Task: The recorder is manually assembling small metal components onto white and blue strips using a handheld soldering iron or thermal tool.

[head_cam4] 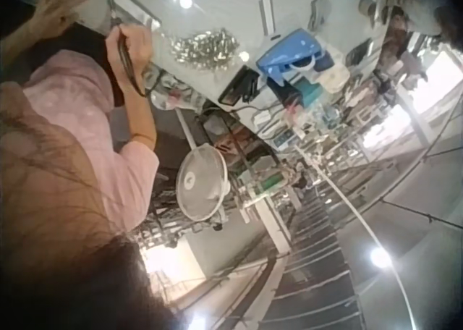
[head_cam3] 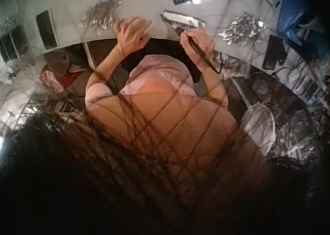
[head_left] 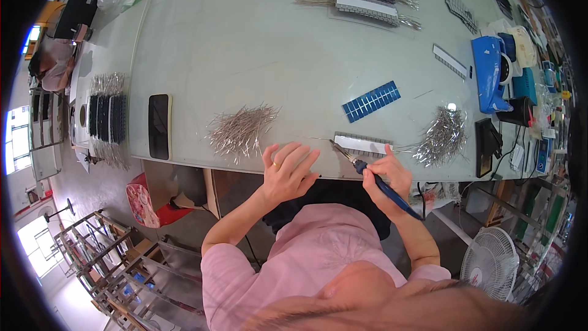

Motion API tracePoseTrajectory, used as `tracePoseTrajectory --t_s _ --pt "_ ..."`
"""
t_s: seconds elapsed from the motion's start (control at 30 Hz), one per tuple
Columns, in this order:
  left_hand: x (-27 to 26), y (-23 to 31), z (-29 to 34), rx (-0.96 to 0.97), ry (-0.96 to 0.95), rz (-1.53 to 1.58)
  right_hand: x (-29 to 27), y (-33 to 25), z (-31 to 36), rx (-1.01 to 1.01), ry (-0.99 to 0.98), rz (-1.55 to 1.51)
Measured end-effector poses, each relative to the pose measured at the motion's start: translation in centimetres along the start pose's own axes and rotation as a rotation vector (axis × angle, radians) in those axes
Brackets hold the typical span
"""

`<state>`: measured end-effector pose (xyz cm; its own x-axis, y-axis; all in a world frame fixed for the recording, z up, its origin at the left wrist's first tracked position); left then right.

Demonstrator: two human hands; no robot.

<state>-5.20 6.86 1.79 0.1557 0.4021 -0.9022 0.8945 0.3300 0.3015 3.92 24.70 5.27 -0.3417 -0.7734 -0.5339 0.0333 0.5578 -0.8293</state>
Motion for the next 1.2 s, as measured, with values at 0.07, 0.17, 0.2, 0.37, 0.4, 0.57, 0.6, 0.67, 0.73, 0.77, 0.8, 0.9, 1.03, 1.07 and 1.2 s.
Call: tracePoseTrajectory --t_s 0.07,0.17,0.2,0.37,0.4,0.57,0.6,0.67,0.73,0.77,0.8,0.9,1.03,1.07,1.2 --pt "-0.4 0.7 0.4 0.062 0.058 0.073 -0.3 2.1 0.2 0.127 0.013 -0.152" --pt "0.3 2.3 -0.2 0.076 -0.028 0.089 -1.3 5.6 3.1 0.170 0.197 -0.448" --pt "0.3 2.8 -0.4 0.072 -0.029 0.078 -2.5 5.1 3.5 0.067 0.252 -0.389" --pt "3.6 4.1 -2.5 -0.050 -0.366 0.153 -5.2 8.1 6.2 0.208 0.509 -0.299" --pt "4.1 4.9 -3.3 -0.017 -0.350 0.199 -6.1 9.0 7.2 0.203 0.527 -0.303" --pt "8.5 8.4 -4.3 0.217 -0.344 0.033 -9.3 15.5 14.6 0.169 0.742 -0.074" --pt "8.2 8.0 -4.0 0.203 -0.340 0.018 -8.9 13.0 12.5 0.189 0.729 0.041" --pt "7.6 7.6 -3.7 0.172 -0.330 0.021 -8.6 13.1 11.3 0.109 0.706 0.007" --pt "7.2 7.1 -3.5 0.141 -0.305 -0.059 -8.4 11.3 8.9 -0.050 0.624 0.089" --pt "6.4 7.1 -3.8 0.122 -0.309 -0.080 -8.4 8.9 7.6 0.009 0.600 0.132" --pt "6.0 7.1 -4.2 0.123 -0.310 -0.071 -9.0 8.8 7.6 0.014 0.598 0.140" --pt "5.8 6.7 -4.9 0.126 -0.348 0.001 -8.2 8.3 7.4 -0.043 0.492 0.334" --pt "5.6 7.1 -5.0 0.120 -0.348 0.009 -8.4 10.2 8.1 -0.062 0.536 0.180" --pt "5.6 7.1 -4.8 0.117 -0.349 0.003 -8.3 11.0 8.3 -0.025 0.530 0.129" --pt "6.0 8.1 -4.2 0.145 -0.346 0.021 -8.2 11.6 9.8 0.028 0.616 -0.055"
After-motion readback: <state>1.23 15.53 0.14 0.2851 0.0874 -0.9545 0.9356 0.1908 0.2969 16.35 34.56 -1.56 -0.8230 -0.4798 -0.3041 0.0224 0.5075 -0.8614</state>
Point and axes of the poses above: each hand's wrist, its own z-axis away from the middle knuckle, its own x-axis out of the palm, y = z × x, the point moved 10 cm from there along -z, towards the middle knuckle, and after that the axes turned 10 degrees about -y, right-handed, at the moved point
